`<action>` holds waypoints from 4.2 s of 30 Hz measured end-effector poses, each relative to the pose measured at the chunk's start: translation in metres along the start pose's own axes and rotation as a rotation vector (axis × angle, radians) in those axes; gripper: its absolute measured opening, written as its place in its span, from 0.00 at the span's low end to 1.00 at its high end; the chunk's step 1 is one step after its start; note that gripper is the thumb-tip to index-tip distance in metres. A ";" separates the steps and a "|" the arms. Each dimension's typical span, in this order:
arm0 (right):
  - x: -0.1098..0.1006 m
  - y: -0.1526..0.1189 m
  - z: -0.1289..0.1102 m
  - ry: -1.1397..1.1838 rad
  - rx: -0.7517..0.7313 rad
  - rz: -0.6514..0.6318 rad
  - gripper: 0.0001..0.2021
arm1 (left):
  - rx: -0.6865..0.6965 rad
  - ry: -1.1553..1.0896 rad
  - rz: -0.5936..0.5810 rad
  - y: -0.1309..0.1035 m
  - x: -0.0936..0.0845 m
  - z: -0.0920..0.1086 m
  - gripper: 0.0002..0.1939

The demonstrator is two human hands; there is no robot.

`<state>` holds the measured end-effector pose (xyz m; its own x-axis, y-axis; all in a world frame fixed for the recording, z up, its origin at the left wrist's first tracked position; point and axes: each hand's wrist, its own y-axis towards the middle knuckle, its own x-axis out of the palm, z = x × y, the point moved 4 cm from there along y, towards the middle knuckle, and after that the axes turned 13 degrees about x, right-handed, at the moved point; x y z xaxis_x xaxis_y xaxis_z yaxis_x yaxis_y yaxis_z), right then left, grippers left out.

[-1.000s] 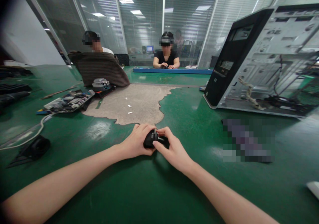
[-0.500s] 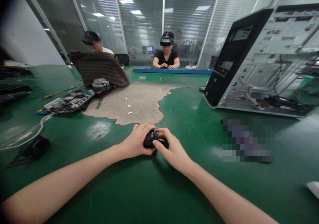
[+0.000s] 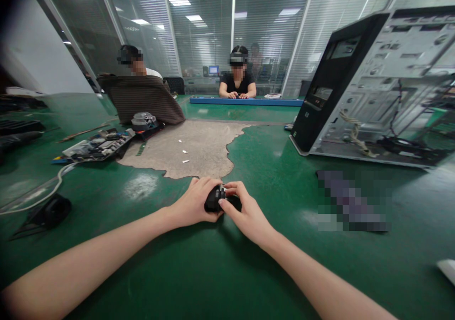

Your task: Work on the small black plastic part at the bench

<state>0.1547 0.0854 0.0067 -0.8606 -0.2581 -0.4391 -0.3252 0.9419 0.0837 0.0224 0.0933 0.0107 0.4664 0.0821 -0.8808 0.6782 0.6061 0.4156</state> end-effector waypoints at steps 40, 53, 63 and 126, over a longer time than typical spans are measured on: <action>0.003 -0.003 -0.001 0.083 0.014 -0.061 0.12 | 0.000 0.016 -0.008 0.000 0.000 -0.001 0.28; 0.001 -0.001 -0.001 0.141 -0.056 -0.026 0.05 | 0.014 0.025 -0.007 0.000 -0.001 0.001 0.27; 0.002 -0.002 -0.003 0.074 0.018 -0.067 0.11 | -0.008 0.008 -0.018 0.000 0.000 -0.001 0.28; 0.001 -0.001 0.001 0.266 0.052 -0.081 0.10 | -0.047 0.052 0.001 -0.003 -0.009 0.011 0.28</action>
<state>0.1543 0.0843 0.0052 -0.9077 -0.3735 -0.1914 -0.3821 0.9241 0.0090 0.0227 0.0824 0.0202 0.4364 0.1227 -0.8914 0.6496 0.6425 0.4065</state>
